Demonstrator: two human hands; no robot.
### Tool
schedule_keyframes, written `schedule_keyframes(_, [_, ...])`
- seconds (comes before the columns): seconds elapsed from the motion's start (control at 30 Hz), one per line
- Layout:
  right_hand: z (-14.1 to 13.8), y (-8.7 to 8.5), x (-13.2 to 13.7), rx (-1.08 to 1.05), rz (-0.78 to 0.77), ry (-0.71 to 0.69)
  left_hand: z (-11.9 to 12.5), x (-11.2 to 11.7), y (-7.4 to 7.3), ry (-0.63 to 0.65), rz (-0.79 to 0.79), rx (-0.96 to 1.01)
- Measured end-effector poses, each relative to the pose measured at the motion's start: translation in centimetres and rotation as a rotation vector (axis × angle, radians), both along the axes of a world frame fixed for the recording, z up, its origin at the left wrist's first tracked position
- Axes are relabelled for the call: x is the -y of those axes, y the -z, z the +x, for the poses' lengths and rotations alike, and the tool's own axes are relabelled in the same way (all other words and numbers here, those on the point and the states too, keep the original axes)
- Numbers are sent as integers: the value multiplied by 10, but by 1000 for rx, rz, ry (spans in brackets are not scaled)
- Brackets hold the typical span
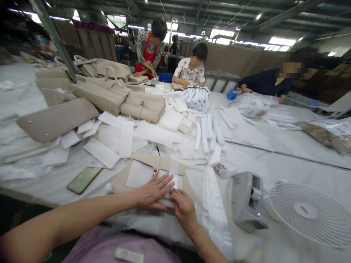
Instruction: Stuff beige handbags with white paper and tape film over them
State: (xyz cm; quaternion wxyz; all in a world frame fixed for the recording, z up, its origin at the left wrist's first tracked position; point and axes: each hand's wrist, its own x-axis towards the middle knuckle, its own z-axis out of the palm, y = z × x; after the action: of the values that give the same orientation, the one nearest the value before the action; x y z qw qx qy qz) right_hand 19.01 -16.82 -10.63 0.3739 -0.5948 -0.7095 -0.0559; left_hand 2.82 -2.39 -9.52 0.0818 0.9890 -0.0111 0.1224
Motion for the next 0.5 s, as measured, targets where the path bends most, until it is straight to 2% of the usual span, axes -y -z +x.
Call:
schedule_keyframes(0.27, [-12, -2, 23, 89, 0, -44, -2, 4, 0, 140, 18, 26])
schedule_keyframes(0.4, [-13, -1, 35, 183, 12, -100, -6, 13, 4, 138, 13, 36])
schedule_keyframes(0.5, [-9, -12, 37, 163, -71, -147, -7, 18, 4, 126, 21, 30])
